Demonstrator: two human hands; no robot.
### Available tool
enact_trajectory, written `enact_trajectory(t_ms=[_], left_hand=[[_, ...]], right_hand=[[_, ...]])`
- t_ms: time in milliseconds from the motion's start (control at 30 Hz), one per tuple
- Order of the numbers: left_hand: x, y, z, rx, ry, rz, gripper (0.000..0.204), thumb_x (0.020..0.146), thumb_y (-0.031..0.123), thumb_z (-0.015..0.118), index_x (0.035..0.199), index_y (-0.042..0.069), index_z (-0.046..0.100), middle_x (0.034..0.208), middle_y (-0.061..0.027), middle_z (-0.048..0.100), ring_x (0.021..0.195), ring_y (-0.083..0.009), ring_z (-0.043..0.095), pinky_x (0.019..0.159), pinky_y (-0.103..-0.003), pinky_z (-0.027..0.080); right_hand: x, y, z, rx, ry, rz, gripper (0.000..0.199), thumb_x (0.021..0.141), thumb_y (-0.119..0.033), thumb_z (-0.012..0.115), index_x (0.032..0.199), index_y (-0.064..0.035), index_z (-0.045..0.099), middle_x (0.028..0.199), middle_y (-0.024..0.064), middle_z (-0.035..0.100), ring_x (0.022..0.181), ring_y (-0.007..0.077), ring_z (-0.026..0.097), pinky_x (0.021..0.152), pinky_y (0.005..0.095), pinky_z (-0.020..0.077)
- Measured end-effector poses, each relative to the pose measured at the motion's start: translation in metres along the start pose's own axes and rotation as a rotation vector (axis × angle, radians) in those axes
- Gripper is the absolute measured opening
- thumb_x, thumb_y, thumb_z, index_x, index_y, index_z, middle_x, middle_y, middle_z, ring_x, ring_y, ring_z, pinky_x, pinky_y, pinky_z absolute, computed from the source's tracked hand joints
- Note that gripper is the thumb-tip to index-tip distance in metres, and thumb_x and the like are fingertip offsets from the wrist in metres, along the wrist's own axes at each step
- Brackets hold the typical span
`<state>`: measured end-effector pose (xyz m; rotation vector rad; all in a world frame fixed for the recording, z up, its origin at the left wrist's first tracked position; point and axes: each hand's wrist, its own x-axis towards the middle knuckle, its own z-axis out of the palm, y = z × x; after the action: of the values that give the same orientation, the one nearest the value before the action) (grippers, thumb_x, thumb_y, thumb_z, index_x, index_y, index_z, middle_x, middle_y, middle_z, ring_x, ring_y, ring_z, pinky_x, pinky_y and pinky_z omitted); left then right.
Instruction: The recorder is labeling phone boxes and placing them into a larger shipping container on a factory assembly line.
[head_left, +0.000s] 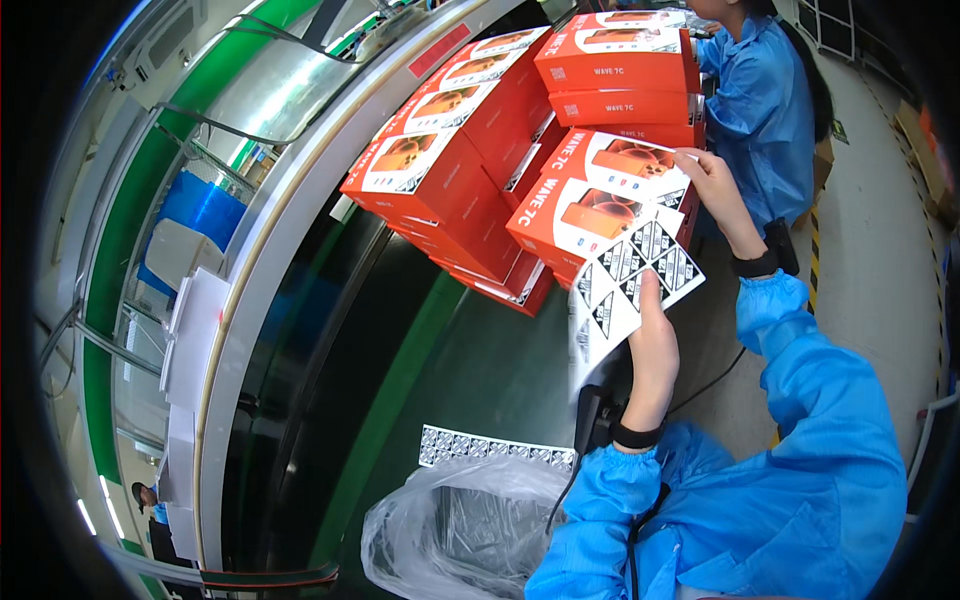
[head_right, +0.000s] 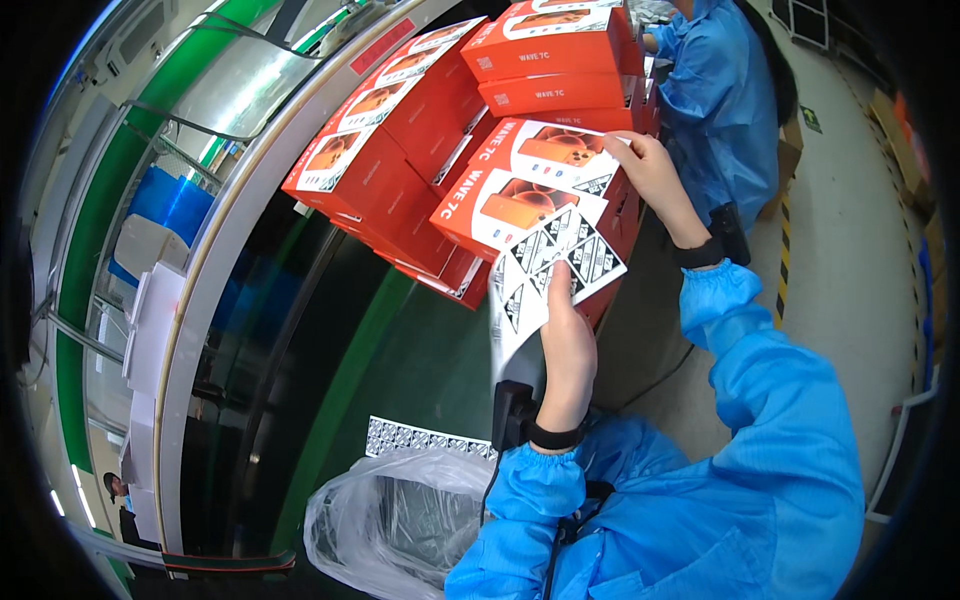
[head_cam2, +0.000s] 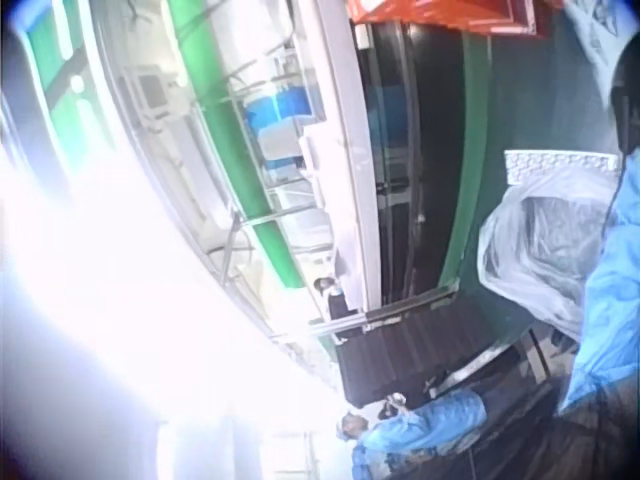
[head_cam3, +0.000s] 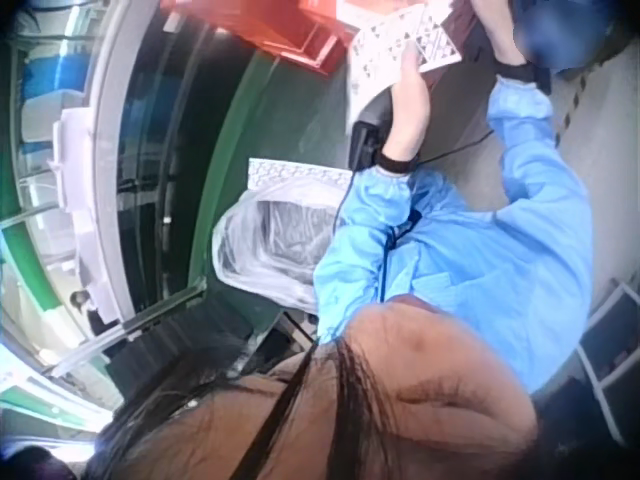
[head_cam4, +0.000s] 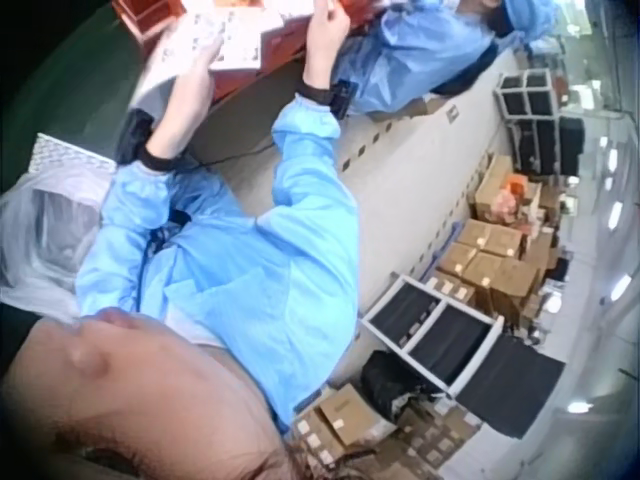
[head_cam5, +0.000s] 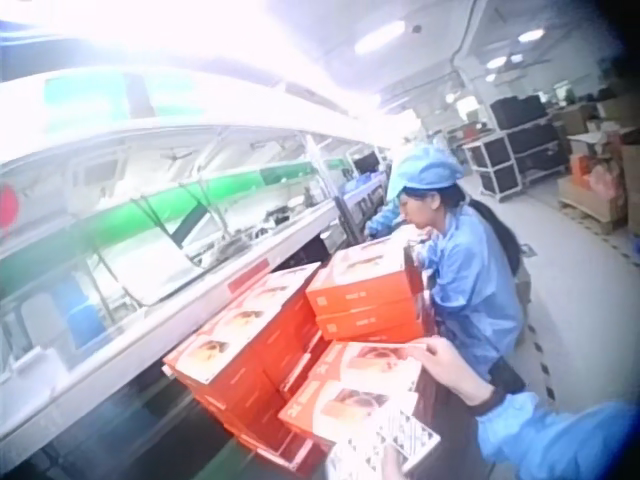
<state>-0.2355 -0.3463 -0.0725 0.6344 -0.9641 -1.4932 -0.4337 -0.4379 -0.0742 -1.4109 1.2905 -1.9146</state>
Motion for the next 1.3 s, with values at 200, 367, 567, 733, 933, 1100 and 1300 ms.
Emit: enact_trajectory(t_ms=[200,367,567,733,933,1100,1300], left_hand=[[-0.021,0.016,-0.01,0.123,-0.006,-0.111,0.04,0.095,0.023,0.046,0.123,-0.006,0.046,0.12,-0.0109,0.052,0.108,-0.0181,0.049,0.094,-0.029,0.036],[-0.089,0.08,-0.029,0.659,-0.377,-0.011,0.03,0.086,0.015,0.052,0.11,-0.004,0.053,0.102,-0.0176,0.056,0.096,-0.0298,0.053,0.087,-0.037,0.039],[-0.136,0.088,-0.074,1.001,-0.64,-0.096,0.027,0.083,0.02,0.052,0.095,-0.004,0.055,0.084,-0.0243,0.058,0.08,-0.0413,0.055,0.07,-0.047,0.044],[-0.188,0.141,-0.094,1.465,-0.14,-0.021,0.042,0.077,0.021,0.067,0.11,-0.002,0.055,0.098,-0.0174,0.059,0.092,-0.0341,0.055,0.08,-0.041,0.043],[-0.241,0.098,-0.219,1.824,0.492,-0.342,0.081,0.063,0.035,0.077,0.13,0.008,0.039,0.141,-0.0242,0.018,0.127,-0.0486,0.018,0.097,-0.064,0.019],[-0.302,0.083,-0.281,1.853,0.68,-0.684,0.072,0.064,0.029,0.074,0.128,0.011,0.043,0.144,-0.0232,0.015,0.131,-0.0515,0.008,0.094,-0.073,0.008],[-0.363,0.075,-0.314,1.497,0.63,-0.239,0.049,0.067,0.01,0.067,0.113,-0.001,0.053,0.122,-0.0187,0.05,0.114,-0.0375,0.044,0.098,-0.046,0.034]], right_hand=[[-0.019,-0.04,0.004,-0.74,0.458,-0.598,0.031,0.093,-0.026,0.046,0.088,0.0006,0.062,0.08,0.0125,0.059,0.081,0.0225,0.053,0.076,0.0318,0.04],[-0.136,-0.088,-0.006,0.048,-0.394,-0.13,0.062,0.088,-0.056,0.04,0.086,0.0029,0.06,0.081,0.0108,0.058,0.079,0.0232,0.055,0.073,0.0343,0.0424],[-0.204,-0.073,0.05,0.852,-0.85,0.439,0.022,0.076,-0.015,0.072,0.087,0.0,0.06,0.106,0.0148,0.059,0.104,0.0231,0.052,0.089,0.0359,0.0381],[-0.193,-0.068,0.113,0.509,-0.714,0.462,0.015,0.085,-0.015,0.062,0.09,-0.0033,0.054,0.08,-0.0005,0.056,0.075,0.0033,0.05,0.065,0.0183,0.0401],[-0.158,0.03,0.203,0.235,-0.873,0.257,0.011,0.09,-0.013,0.055,0.091,-0.0023,0.053,0.08,-0.0036,0.053,0.075,0.001,0.048,0.064,0.0177,0.0403],[-0.163,0.051,0.219,0.172,-0.903,0.316,0.016,0.087,-0.015,0.059,0.092,-0.0008,0.053,0.081,-0.0009,0.055,0.072,0.0028,0.05,0.063,0.0194,0.0406],[-0.169,0.047,0.22,-0.62,-0.651,-0.147,0.037,0.07,-0.009,0.066,0.104,-0.0028,0.051,0.096,0.0138,0.052,0.092,0.0323,0.047,0.082,0.0368,0.0394]])
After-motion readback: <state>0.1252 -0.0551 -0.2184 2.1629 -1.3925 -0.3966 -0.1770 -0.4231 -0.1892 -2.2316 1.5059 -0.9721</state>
